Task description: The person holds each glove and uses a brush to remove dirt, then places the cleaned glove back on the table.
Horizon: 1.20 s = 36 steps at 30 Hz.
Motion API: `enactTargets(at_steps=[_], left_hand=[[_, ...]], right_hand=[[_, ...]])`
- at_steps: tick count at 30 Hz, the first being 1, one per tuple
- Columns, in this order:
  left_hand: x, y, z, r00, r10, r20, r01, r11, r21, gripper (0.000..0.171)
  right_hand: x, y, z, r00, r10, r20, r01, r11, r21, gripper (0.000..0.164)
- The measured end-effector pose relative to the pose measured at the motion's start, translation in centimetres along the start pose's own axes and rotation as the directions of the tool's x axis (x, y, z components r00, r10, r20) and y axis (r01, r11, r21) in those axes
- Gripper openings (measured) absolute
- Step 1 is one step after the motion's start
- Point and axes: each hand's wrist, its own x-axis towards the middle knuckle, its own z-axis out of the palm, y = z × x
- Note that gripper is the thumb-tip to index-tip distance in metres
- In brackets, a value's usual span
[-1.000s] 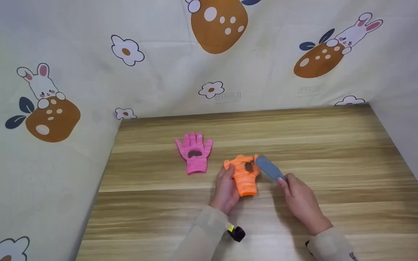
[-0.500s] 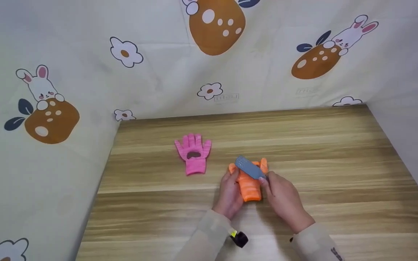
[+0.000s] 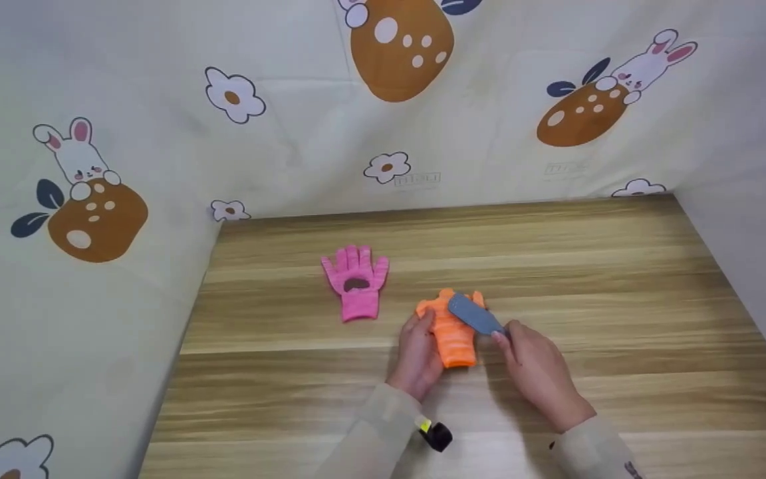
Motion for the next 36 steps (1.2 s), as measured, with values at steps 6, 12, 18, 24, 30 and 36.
enactTargets(at_steps=[6,12,18,24,30,36], left_hand=[[0.0,0.0,-0.2,1.000,-0.008,-0.028,0.008,1.000,0.015,0.045],[0.2,0.1,-0.5,0.999,-0.020,-0.028,0.019,0.999,-0.026,0.046],[0.5,0.3,-0.7,0.997,0.012,-0.081,-0.015,0.999,-0.036,0.046],[0.3,0.3,-1.1,0.998,0.054,-0.044,-0.055,0.998,-0.012,0.050],[0.0,0.1,-0.6,0.998,0.053,-0.025,-0.052,0.998,0.034,0.051],[-0.2,-0.5,0.1,0.999,0.039,0.028,-0.039,0.999,0.020,0.053]], right_hand=[[-0.1,0.5,-0.3,0.999,0.023,0.045,-0.023,1.000,0.006,0.027],[-0.1,1.1,-0.5,0.997,0.044,0.064,-0.044,0.999,-0.002,0.032],[-0.3,1.8,-0.5,1.000,0.009,0.000,-0.009,1.000,-0.012,0.027],[-0.6,2.1,-0.8,0.999,0.027,-0.028,-0.027,0.999,0.018,0.028],[-0.5,0.8,-0.9,0.999,0.045,-0.018,-0.044,0.997,0.065,0.030],[-0.1,-0.7,-0.5,1.000,0.014,-0.013,-0.013,0.997,0.073,0.028]])
